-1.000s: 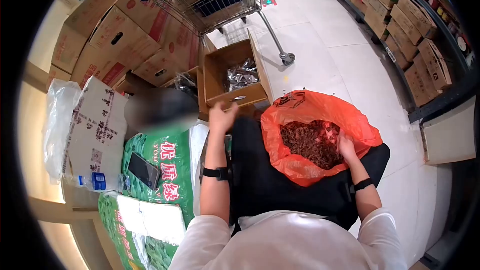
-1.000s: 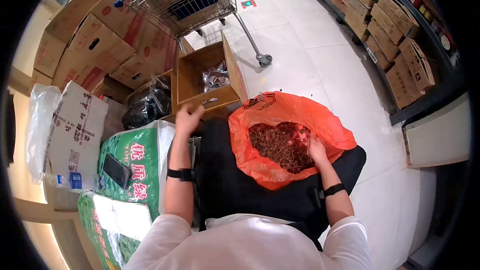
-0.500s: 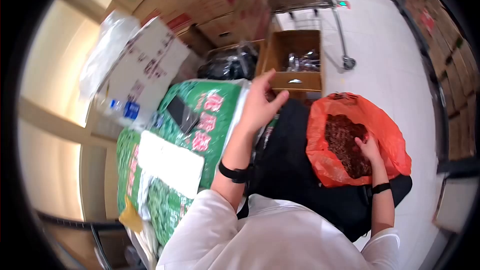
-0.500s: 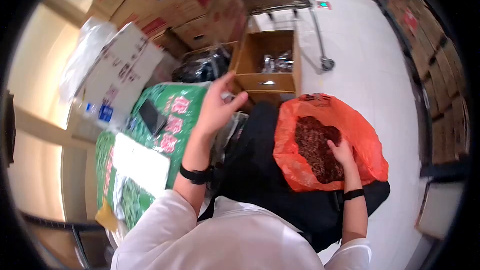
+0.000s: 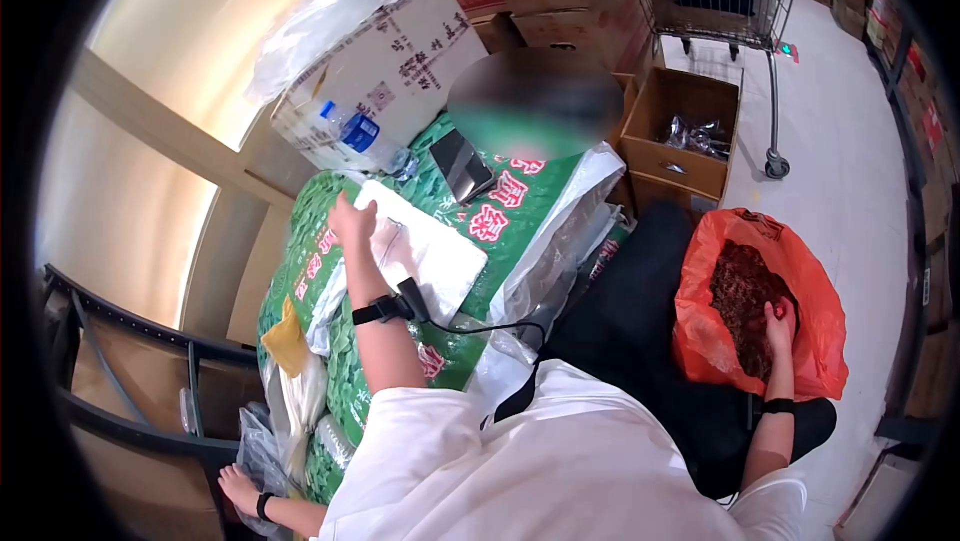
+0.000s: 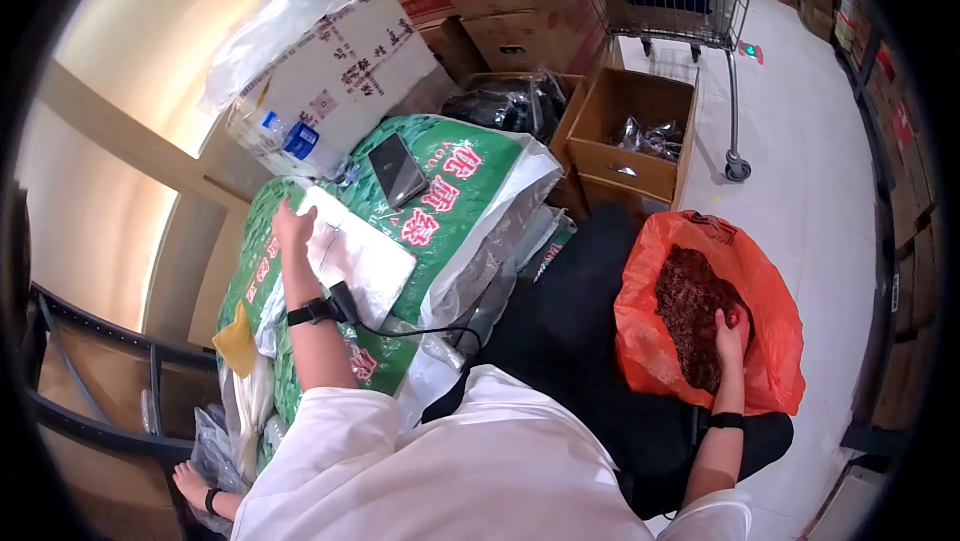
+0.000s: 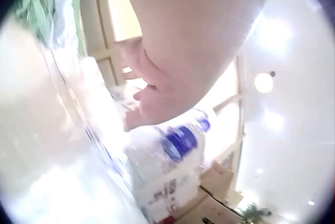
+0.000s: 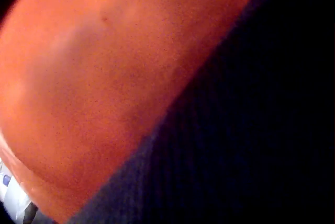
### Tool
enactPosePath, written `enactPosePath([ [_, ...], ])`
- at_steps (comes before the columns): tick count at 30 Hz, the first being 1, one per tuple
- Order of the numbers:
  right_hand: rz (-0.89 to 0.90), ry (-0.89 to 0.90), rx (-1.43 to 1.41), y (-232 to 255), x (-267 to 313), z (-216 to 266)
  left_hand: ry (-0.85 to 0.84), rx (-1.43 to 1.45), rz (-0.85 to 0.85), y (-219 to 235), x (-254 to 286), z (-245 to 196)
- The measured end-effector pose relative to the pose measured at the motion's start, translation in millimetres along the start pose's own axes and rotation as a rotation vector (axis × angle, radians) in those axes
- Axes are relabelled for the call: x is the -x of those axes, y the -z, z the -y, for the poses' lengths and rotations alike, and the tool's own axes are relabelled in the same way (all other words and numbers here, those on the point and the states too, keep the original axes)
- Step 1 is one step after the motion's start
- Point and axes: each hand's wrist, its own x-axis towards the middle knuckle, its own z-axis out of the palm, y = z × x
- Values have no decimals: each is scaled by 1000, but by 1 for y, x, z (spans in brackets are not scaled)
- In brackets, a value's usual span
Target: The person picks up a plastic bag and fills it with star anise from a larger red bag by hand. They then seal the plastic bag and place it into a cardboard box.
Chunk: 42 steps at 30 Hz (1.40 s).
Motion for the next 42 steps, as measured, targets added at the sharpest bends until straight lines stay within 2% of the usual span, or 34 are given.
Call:
enactPosePath([
  [1, -11, -40, -23, -2, -5, -10, -3, -23, -141, -1, 1, 14],
  [2, -10, -36, -19, -5, -9, -20, 2, -21, -140, -5, -10, 35],
  [4, -51, 12, -41, -15, -22, -51, 11, 337, 143, -20, -44, 80],
  [5, -53, 14, -40, -17, -27, -61, -8, 400, 89, -19, -43, 84],
  [6, -9, -16, -176, -18, -30, -69, -7, 402, 90, -10, -39, 78],
  [7, 37, -44, -311, -19, -32, -72, 23, 386, -43, 5, -29, 65],
  [8, 41, -42, -304, -16, -27, -63, 57, 365, -175, 11, -22, 58],
  [9, 17, -47, -251, -9, -18, -46, -8, 131, -625, 3, -24, 57],
  [11, -3, -49, -193, -5, -14, -34, -15, 405, -1007, 42, -4, 20],
  [13, 34, -132, -308, -5, -20, -43, -145, 769, -1038, 72, 7, -10],
  [15, 55, -136, -265, -2, -19, -37, -515, 1199, -834, 89, 22, -40],
  [16, 68, -139, -233, -2, -18, -33, -684, 1221, -687, 94, 37, -58],
  [18, 103, -159, -239, -6, -24, -41, -811, 1412, -93, 104, 83, -102],
  [19, 124, -168, -244, -8, -30, -51, -922, 1328, 103, 105, 106, -121],
  [20, 144, -177, -248, -11, -36, -60, -878, 1288, 382, 104, 135, -136],
  [21, 126, -146, -125, -13, -42, -70, -920, 1262, 619, 98, 162, -151],
  [22, 110, -111, -5, -16, -60, -101, -1328, 1155, 505, 93, 177, -164],
  [23, -59, 115, -69, -38, -87, -164, -1250, 1102, 712, 84, 204, -171],
  [24, 83, -15, -60, -29, -72, -132, -1314, 827, 846, 76, 215, -181],
  [25, 165, 16, -80, -36, -92, -165, -1458, 798, 784, 72, 226, -187],
  [26, 245, -71, 81, -26, -67, -118, -1602, 764, 723, 68, 236, -190],
  [27, 151, 81, -1, -38, -66, -125, -1611, 762, 716, 61, 241, -193],
  [28, 286, -56, 33, -35, -67, -117, -1622, 765, 709, 56, 245, -196],
  [29, 295, -70, 118, -38, -65, -110, -1568, 790, 725, 52, 247, -195],
  [30, 277, 23, 74, -46, -77, -135, -1514, 814, 741, 49, 248, -194],
  [32, 370, 58, 136, -45, -75, -116, -1480, 845, 657, 46, 244, -190],
  [34, 424, 27, 99, -44, -77, -110, -1379, 741, 747, 51, 240, -183],
  [35, 422, -38, -21, -54, -96, -146, -1349, 729, 714, 50, 238, -180],
  [38, 378, -17, 103, -51, -96, -140, -1299, 715, 735, 46, 233, -174],
  [41, 372, 8, 28, -59, -123, -206, -1279, 779, 742, 41, 234, -175],
  [42, 372, 8, 38, -56, -125, -205, -1273, 787, 744, 41, 235, -177],
])
